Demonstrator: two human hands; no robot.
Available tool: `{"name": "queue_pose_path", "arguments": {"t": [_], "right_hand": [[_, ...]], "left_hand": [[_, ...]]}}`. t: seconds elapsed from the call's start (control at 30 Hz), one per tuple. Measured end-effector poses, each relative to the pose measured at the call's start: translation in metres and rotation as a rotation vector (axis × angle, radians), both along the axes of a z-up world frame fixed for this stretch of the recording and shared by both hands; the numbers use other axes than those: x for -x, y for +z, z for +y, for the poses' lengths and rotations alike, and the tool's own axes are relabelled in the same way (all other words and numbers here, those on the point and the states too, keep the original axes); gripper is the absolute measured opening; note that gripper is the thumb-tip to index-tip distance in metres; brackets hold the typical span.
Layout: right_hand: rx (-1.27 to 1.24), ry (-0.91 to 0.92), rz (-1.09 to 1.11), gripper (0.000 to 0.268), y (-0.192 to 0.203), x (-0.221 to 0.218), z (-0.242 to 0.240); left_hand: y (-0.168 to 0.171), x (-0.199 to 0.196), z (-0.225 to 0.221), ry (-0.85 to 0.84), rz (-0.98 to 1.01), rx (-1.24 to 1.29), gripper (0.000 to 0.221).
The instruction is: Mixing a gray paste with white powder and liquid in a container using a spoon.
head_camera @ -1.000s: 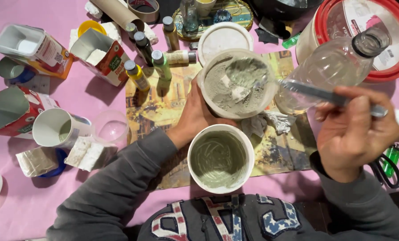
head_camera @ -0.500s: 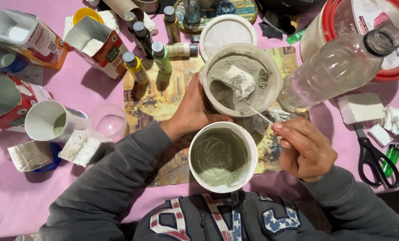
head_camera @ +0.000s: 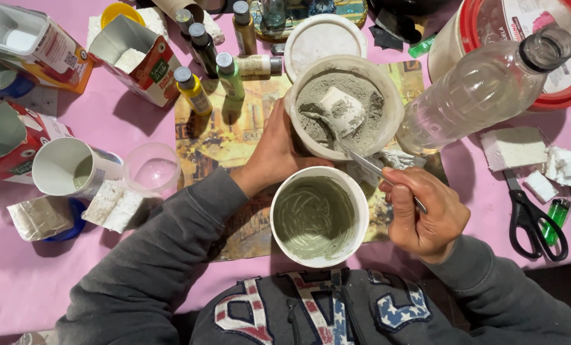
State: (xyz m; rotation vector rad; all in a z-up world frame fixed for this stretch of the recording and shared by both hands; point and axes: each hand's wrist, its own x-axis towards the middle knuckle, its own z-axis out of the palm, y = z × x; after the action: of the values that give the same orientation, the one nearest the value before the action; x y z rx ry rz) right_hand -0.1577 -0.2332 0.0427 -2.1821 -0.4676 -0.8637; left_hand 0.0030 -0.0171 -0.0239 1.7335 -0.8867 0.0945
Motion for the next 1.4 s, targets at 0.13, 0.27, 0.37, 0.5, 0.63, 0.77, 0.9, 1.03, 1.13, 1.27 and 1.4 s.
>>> {"name": "queue_pose_path", "arguments": {"t": [0.13, 0.27, 0.37, 0.5, 0.63, 0.77, 0.9, 1.03, 1.13, 1.27, 1.4], "right_hand": [[-0.113, -0.080, 0.053, 0.015, -0.001, 0.007, 0.011], [-0.190, -0.128, 0.069, 0.017, -0.003, 0.007, 0.018], [-0.323, -0.153, 0.114, 0.019, 0.000, 0.002, 0.020], [-0.558, -0.115, 0.208, 0.022, 0.007, -0.004, 0.019], [-0.615, -0.118, 0.226, 0.022, 0.009, -0.003, 0.019], [-0.617, -0.146, 0.199, 0.021, 0.012, -0.002, 0.018], [-0.646, -0.174, 0.195, 0.022, 0.011, 0.000, 0.016], [-0.673, -0.195, 0.198, 0.022, 0.013, 0.001, 0.014], [-0.696, -0.206, 0.185, 0.023, 0.014, 0.001, 0.013], [-0.725, -0.187, 0.153, 0.023, 0.014, 0.000, 0.006], [-0.795, -0.156, 0.098, 0.024, 0.017, 0.000, -0.002]], "left_hand": [[0.002, 0.003, 0.000, -0.003, 0.029, 0.010, 0.123], [0.002, 0.010, -0.002, 0.069, -0.020, -0.035, 0.122], [0.004, 0.015, -0.006, 0.173, -0.056, -0.107, 0.125], [0.004, 0.018, -0.007, 0.232, -0.125, -0.112, 0.127], [0.002, 0.017, -0.006, 0.222, -0.108, -0.129, 0.125], [0.003, 0.017, -0.005, 0.203, -0.106, -0.118, 0.124], [0.001, 0.018, -0.004, 0.196, -0.108, -0.116, 0.123], [0.003, 0.017, -0.003, 0.184, -0.111, -0.124, 0.122], [0.003, 0.017, -0.003, 0.189, -0.102, -0.122, 0.122], [0.001, 0.017, -0.004, 0.187, -0.087, -0.127, 0.123], [0.004, 0.018, -0.004, 0.197, -0.089, -0.117, 0.124]]}}
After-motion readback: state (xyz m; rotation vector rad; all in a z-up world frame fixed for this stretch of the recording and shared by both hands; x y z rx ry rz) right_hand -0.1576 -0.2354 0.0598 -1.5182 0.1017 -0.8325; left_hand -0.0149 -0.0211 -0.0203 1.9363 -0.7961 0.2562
